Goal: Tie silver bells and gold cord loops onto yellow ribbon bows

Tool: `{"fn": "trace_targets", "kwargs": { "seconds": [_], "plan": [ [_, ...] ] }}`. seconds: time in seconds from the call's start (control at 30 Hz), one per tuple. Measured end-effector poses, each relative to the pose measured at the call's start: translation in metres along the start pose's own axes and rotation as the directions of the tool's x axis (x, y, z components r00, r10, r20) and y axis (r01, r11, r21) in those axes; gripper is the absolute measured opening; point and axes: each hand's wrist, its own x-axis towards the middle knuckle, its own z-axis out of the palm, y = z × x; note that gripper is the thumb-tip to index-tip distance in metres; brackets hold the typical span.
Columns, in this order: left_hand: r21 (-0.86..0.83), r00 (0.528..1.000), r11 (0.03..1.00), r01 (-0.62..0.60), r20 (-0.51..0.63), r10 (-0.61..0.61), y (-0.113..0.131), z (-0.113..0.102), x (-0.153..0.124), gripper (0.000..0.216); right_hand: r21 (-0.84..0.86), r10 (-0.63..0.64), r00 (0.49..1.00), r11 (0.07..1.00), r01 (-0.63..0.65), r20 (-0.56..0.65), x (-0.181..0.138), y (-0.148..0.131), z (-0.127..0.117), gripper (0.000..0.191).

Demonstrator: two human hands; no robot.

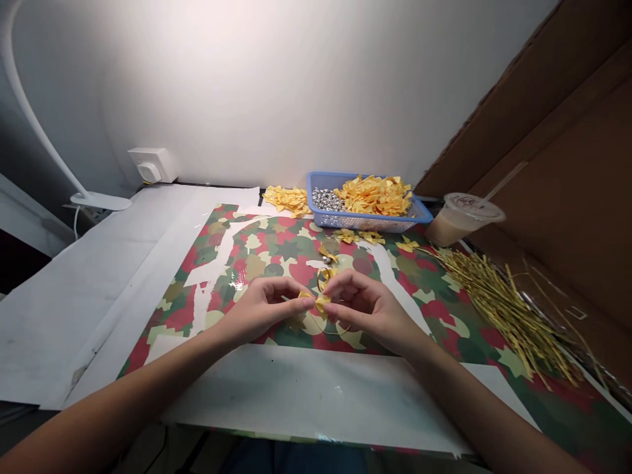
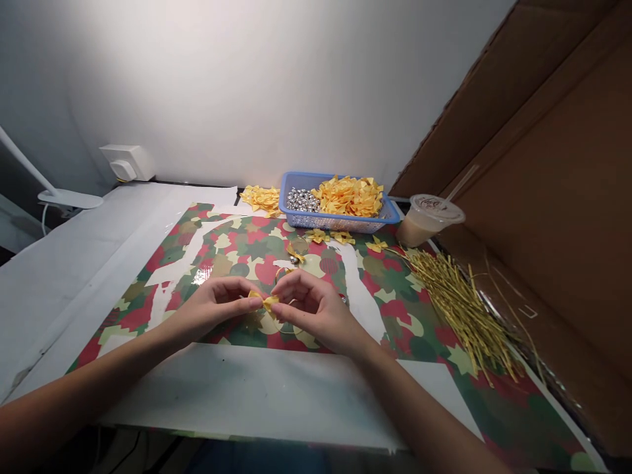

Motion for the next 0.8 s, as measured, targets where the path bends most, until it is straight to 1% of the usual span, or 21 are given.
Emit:
{"fn": "trace_targets", "kwargs": {
  "seconds": [0.13,0.2,0.23,0.3,0.37,0.43,0.5,0.57,0.67,0.73,0.8],
  "plan": [
    [0.031,0.999,0.999,0.019,0.033,-0.020,-0.003,-0.004,0.002,0.022,-0.025,0.011,1.000,1.000,-0.011,-0.020,0.000,0.001,0.001,0.022],
    [0.035,1.000,0.999,0.014,0.021,-0.015,-0.001,-0.006,0.003,0.024,-0.041,0.004,0.999,0.999,-0.006,-0.054,0.001,0.002,0.000,0.023],
    [0.041,1.000,0.999,0.006,-0.008,-0.005,0.001,-0.007,0.003,0.024,-0.059,-0.009,0.997,0.998,0.004,-0.083,0.001,0.002,0.000,0.023],
    [0.062,0.994,0.998,-0.011,-0.107,0.018,0.006,-0.011,0.003,0.027,-0.124,-0.041,0.986,0.992,0.021,-0.159,0.001,0.003,-0.001,0.023],
    [0.085,0.978,0.996,-0.021,-0.206,0.038,0.009,-0.015,0.003,0.029,-0.203,-0.048,0.971,0.979,0.000,-0.232,0.001,0.003,-0.002,0.024],
    [0.081,0.964,0.996,-0.024,-0.263,0.045,0.010,-0.020,0.004,0.031,-0.261,-0.015,0.962,0.963,-0.059,-0.271,0.001,0.004,-0.002,0.026],
    [0.046,0.957,0.998,-0.033,-0.286,0.045,0.009,-0.023,0.005,0.031,-0.329,-0.015,0.956,0.940,-0.086,-0.292,0.000,0.005,-0.003,0.025],
    [0.010,0.955,0.999,-0.045,-0.293,0.046,0.008,-0.025,0.006,0.030,-0.413,-0.080,0.943,0.908,-0.064,-0.322,0.001,0.006,-0.006,0.023],
    [-0.020,0.949,0.997,-0.071,-0.309,0.061,0.006,-0.027,0.008,0.029,-0.481,-0.203,0.891,0.876,-0.019,-0.406,0.004,0.006,-0.014,0.021],
    [-0.034,0.939,0.995,-0.096,-0.334,0.079,0.006,-0.027,0.008,0.028,-0.498,-0.234,0.860,0.867,-0.027,-0.454,0.006,0.007,-0.019,0.020],
    [-0.044,0.929,0.992,-0.117,-0.359,0.094,0.006,-0.028,0.008,0.028,-0.548,-0.227,0.866,0.834,-0.064,-0.447,0.006,0.006,-0.023,0.019]
  ]
}}
